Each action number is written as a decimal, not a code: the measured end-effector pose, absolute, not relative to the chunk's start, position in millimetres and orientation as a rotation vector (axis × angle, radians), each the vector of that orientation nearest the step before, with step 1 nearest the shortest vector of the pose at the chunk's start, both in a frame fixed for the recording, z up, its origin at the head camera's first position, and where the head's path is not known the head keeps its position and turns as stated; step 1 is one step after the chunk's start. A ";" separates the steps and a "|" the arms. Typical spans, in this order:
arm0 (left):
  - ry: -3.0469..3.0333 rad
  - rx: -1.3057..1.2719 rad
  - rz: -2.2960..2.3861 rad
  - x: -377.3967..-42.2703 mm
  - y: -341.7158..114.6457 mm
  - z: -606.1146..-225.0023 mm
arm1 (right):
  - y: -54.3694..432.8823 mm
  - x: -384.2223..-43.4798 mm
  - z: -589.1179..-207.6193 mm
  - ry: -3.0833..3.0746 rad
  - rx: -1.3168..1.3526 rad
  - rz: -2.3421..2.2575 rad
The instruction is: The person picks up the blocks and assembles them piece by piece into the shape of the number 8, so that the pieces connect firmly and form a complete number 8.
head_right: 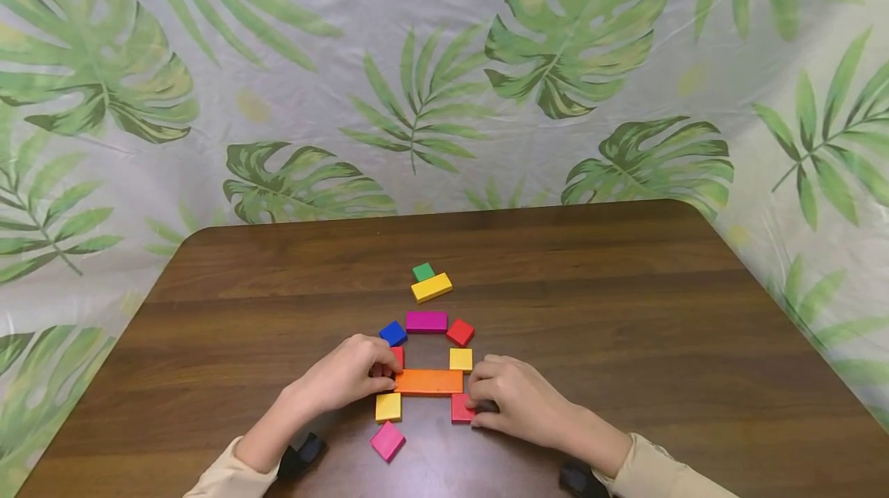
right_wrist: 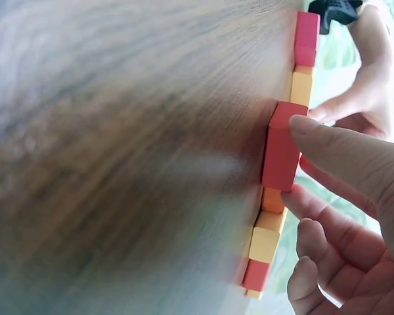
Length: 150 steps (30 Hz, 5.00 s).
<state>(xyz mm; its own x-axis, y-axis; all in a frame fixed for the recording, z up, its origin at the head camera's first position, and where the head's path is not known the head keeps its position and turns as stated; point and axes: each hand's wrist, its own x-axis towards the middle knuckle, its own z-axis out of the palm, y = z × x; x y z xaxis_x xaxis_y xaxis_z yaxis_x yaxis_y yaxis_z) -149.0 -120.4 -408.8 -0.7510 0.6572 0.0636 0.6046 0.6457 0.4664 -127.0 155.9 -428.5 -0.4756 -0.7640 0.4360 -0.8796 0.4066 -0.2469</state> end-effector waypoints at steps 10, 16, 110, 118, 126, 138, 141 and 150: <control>2.754 1.077 0.693 -148.6 -120.9 -409.1 | 156.6 -127.5 -428.1 -2.442 1.430 0.660; 2.755 1.101 0.678 -149.4 -119.9 -407.0 | 158.1 -129.4 -427.8 -2.445 1.438 0.661; 2.767 1.053 0.654 -147.4 -119.4 -409.2 | 105.9 -314.0 -410.9 -2.857 1.184 0.403; 2.763 1.053 0.655 -147.7 -119.9 -409.4 | 132.4 -312.0 -409.1 -2.889 1.100 0.437; 2.764 1.075 0.676 -147.2 -120.4 -409.9 | 158.5 -300.0 -410.4 -2.911 1.041 0.476; 2.774 1.120 0.660 -147.3 -120.0 -408.4 | 183.7 -272.9 -415.8 -2.899 1.001 0.528; 2.774 1.107 0.657 -147.3 -119.8 -408.1 | 189.0 -267.2 -417.7 -2.874 1.001 0.526; 2.766 1.103 0.668 -146.2 -120.0 -409.4 | 196.9 -237.2 -419.4 -2.866 0.979 0.504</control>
<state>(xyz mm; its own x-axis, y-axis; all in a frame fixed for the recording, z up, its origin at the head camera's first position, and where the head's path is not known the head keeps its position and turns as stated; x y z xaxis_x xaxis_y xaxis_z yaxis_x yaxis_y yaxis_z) -146.2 -120.0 -409.4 -0.7353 0.6734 0.0765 0.6342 0.6438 0.4282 -237.2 196.9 -419.4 -0.7944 -0.5827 0.1714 -0.6063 0.7432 -0.2830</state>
